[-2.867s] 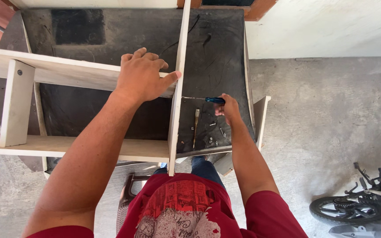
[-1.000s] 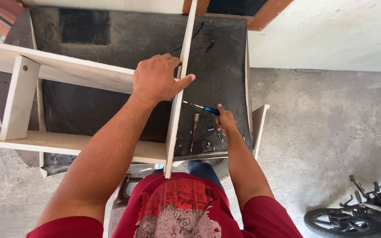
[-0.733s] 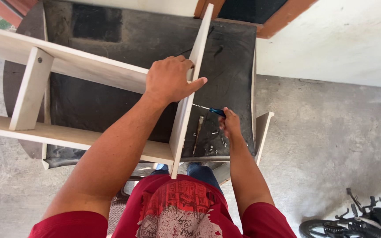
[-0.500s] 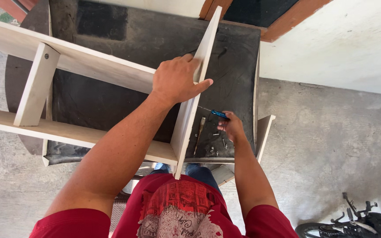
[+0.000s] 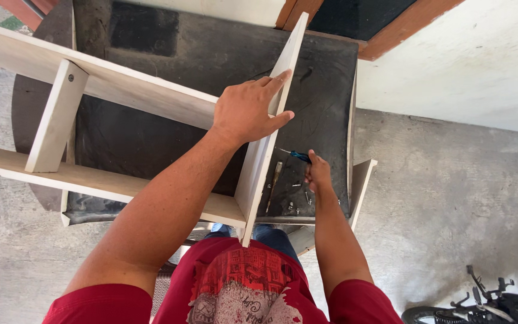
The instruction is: The person assembles a wooden shelving unit by hand, attaching side panels and shelves using screws and a screwdriver. They align the pieces, insert screws, and tighten them to secure the structure.
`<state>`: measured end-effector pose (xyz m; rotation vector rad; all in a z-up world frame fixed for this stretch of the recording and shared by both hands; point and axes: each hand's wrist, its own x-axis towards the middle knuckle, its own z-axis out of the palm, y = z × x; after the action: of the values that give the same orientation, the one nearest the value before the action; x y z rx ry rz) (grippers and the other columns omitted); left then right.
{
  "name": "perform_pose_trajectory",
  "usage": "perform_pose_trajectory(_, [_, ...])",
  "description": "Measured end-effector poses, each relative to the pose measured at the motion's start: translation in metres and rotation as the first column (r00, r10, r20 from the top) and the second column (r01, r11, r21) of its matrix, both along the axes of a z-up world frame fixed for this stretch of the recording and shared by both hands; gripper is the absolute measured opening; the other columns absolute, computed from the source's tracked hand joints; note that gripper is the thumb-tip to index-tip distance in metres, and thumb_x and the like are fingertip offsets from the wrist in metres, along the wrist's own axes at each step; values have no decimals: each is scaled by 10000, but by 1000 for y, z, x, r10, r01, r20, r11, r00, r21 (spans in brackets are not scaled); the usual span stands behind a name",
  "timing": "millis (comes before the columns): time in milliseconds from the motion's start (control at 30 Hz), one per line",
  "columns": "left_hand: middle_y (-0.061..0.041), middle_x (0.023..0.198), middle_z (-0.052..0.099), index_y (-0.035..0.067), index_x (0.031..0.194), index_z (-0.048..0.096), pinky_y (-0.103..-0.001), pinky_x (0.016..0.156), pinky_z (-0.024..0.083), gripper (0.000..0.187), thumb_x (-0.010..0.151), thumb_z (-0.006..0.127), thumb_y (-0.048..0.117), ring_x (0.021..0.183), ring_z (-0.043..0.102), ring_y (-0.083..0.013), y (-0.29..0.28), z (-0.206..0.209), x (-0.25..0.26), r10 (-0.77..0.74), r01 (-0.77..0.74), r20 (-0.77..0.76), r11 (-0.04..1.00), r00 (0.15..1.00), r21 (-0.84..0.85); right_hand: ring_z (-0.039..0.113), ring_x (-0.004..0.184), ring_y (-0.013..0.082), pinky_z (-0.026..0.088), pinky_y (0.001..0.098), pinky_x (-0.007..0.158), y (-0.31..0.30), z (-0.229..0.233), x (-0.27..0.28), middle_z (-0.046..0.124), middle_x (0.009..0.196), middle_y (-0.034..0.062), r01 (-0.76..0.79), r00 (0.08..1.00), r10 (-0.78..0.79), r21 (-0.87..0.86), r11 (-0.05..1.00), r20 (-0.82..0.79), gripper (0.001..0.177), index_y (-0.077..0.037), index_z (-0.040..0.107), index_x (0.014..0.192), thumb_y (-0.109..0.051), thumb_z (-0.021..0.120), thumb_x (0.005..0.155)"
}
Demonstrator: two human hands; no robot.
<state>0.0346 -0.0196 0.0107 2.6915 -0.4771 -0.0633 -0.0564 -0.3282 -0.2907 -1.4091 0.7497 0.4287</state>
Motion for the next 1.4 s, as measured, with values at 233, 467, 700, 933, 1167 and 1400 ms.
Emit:
perform_pose_trajectory(233, [-117, 1203, 690, 102, 1507, 487, -426, 858, 583, 738, 966, 625, 584, 1079, 685, -248, 5, 7, -4, -31, 25, -70, 996, 997, -86, 651, 632, 132, 578, 347, 606, -12, 5, 2, 708, 810, 35, 63, 990, -80, 147, 987, 114, 302, 8, 688, 1216, -154, 487, 1058])
perform_pose_trajectory(467, [-158, 1364, 649, 97, 1369, 658, -513, 1143, 382, 564, 958, 661, 483, 1349, 538, -368, 45, 6, -5, -69, 104, 134, 955, 989, -277, 453, 444, 171, 420, 357, 449, -1, 22, 0, 526, 650, 103, -62, 998, 62, -43, 997, -15, 387, 43, 662, 1161, -270, 448, 1085])
perform_pose_trajectory(700, [-159, 1108, 722, 152, 1119, 779, -556, 1098, 308, 750, 725, 731, 788, 1234, 561, -388, 117, 26, -8, 103, -106, 28, 925, 994, 364, 515, 549, 178, 478, 373, 541, 1, 5, 2, 587, 766, 103, 34, 990, -29, -29, 999, 139, 234, -18, 612, 1079, -238, 533, 1074])
perform_pose_trajectory(933, [4, 889, 736, 177, 936, 764, -404, 874, 445, 586, 717, 825, 717, 877, 681, -207, 131, 6, -14, 98, -128, 122, 953, 988, 274, 640, 559, 176, 581, 353, 532, -1, 12, 7, 646, 728, 84, 123, 992, -119, 127, 984, -38, 261, 15, 627, 1056, -206, 486, 1048])
perform_pose_trajectory(1167, [19, 807, 704, 164, 893, 735, -380, 798, 451, 637, 685, 816, 761, 835, 678, -180, 135, -4, -16, 92, -136, 179, 959, 980, 250, 448, 447, 183, 386, 369, 434, 3, 21, 11, 569, 685, 124, -11, 1000, 15, -111, 994, 28, 389, 33, 556, 1023, -347, 538, 1110])
perform_pose_trajectory(1400, [29, 812, 695, 172, 848, 732, -348, 767, 447, 628, 641, 835, 756, 825, 657, -163, 133, 0, -18, 98, -156, 250, 961, 963, 226, 495, 506, 144, 433, 334, 473, 0, 19, 13, 603, 720, 81, -97, 984, 117, -148, 984, 135, 273, -29, 699, 1127, -236, 542, 1044])
